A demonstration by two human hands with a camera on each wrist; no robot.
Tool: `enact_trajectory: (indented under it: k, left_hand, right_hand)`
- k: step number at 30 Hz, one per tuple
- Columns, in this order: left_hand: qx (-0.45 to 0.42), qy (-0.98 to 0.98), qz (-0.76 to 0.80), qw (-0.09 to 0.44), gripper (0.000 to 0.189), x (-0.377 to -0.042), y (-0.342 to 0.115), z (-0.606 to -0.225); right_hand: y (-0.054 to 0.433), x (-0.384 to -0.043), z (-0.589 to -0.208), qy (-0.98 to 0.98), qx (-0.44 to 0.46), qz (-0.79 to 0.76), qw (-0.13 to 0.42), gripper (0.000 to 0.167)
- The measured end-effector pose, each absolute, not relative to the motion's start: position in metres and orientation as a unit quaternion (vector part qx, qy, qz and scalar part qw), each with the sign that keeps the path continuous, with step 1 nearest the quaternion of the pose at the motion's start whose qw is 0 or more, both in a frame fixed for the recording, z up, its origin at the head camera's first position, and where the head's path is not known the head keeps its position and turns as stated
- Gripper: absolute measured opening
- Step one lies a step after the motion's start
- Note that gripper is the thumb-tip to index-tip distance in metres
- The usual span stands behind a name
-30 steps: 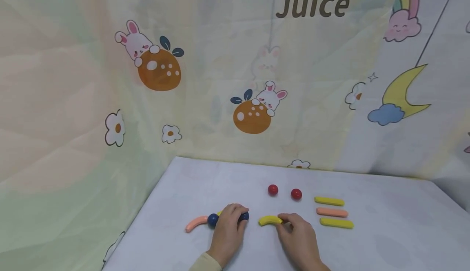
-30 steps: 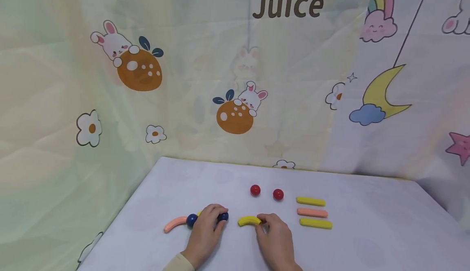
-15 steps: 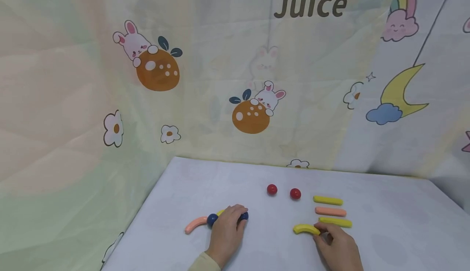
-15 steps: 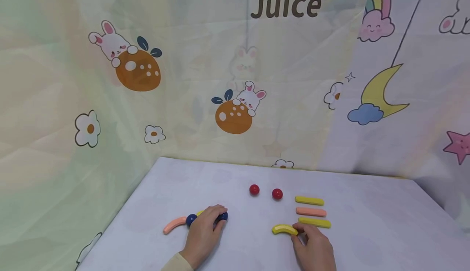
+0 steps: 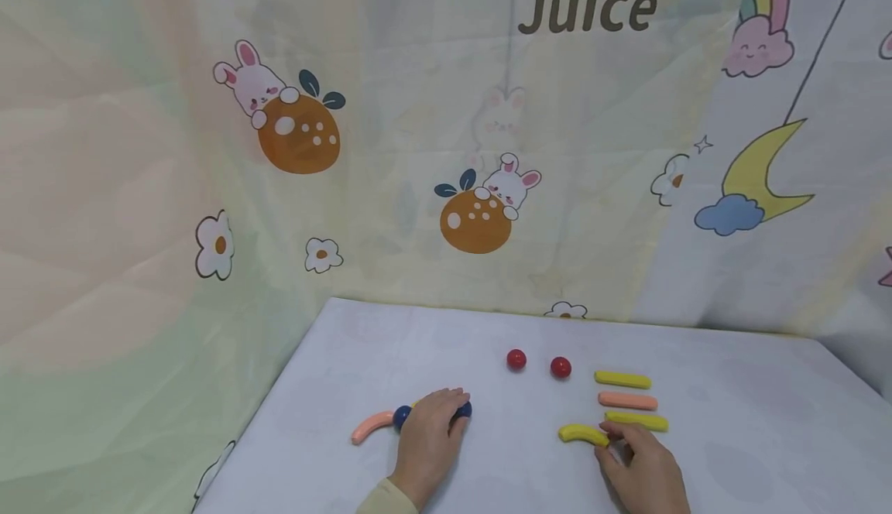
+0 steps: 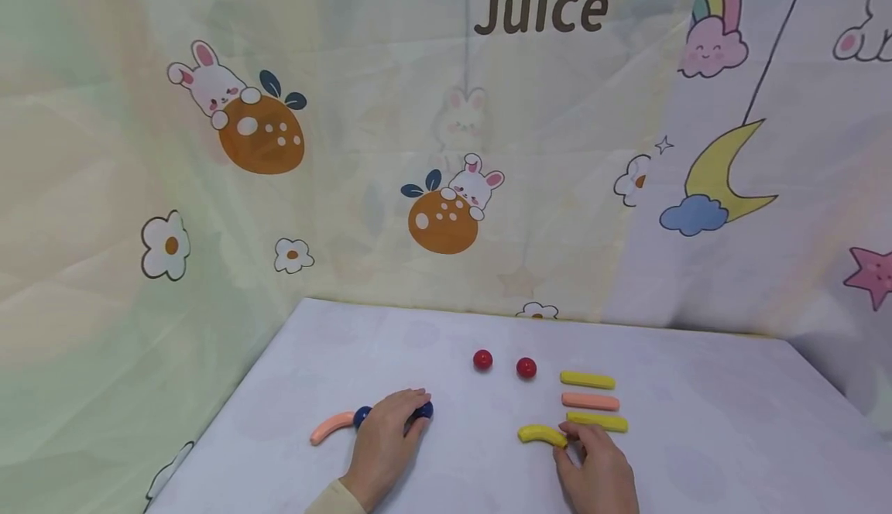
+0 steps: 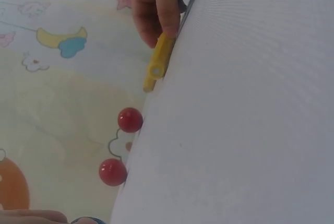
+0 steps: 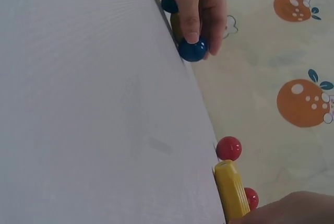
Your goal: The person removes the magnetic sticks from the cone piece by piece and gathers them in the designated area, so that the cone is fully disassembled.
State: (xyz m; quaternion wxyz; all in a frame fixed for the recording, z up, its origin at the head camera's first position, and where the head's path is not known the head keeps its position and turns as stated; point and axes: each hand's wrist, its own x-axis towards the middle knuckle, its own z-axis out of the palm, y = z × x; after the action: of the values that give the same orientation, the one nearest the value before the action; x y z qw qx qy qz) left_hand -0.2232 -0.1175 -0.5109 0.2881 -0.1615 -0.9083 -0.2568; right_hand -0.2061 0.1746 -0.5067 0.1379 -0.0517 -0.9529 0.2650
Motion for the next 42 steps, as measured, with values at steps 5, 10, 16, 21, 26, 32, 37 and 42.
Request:
enact_trajectory:
  k: [5, 10, 16, 21, 26, 32, 37, 42]
  left_hand:
    - [-0.139, -0.922, -0.266, 0.244, 0.042, -0.221, -0.113, -0.506]
    - [-0.154, -0.923, -0.286, 0.209, 0.054, -0.217, -0.108, -0.502]
    - [-0.111, -0.921, -0.258, 0.27, 0.048, -0.218, -0.11, -0.503]
    - [-0.03, -0.936, -0.236, 0.258, 0.037, -0.222, -0.114, -0.507]
    - [-0.02, -0.938, -0.263, 0.225, 0.038, -0.223, -0.115, -0.51]
    - [-0.072, -0.918, -0.283, 0.269, 0.046, -0.224, -0.116, -0.516]
    - [-0.077, -0.92, -0.278, 0.265, 0.041, -0.224, -0.117, -0.517]
    - [-0.054, -0.932, -0.264, 0.244, 0.028, -0.224, -0.116, -0.513]
  right_hand:
    - [0.154, -0.195, -0.501, -0.951, 0.001, 0.228, 0.209, 0.03]
    - [0.117, -0.188, -0.496, -0.953, 0.09, 0.212, 0.194, 0.022]
    - [0.082, -0.195, -0.499, -0.954, 0.109, 0.25, 0.125, 0.018]
    - [0.07, -0.201, -0.503, -0.951, 0.115, 0.272, 0.089, 0.025]
    - [0.062, -0.205, -0.501, -0.952, 0.1, 0.283, 0.063, 0.038]
    - [0.053, -0.212, -0.502, -0.945, 0.103, 0.298, 0.089, 0.043]
    - [0.049, -0.218, -0.503, -0.941, 0.103, 0.306, 0.1, 0.04]
    - [0.051, -0.219, -0.503, -0.936, 0.093, 0.327, 0.088, 0.036]
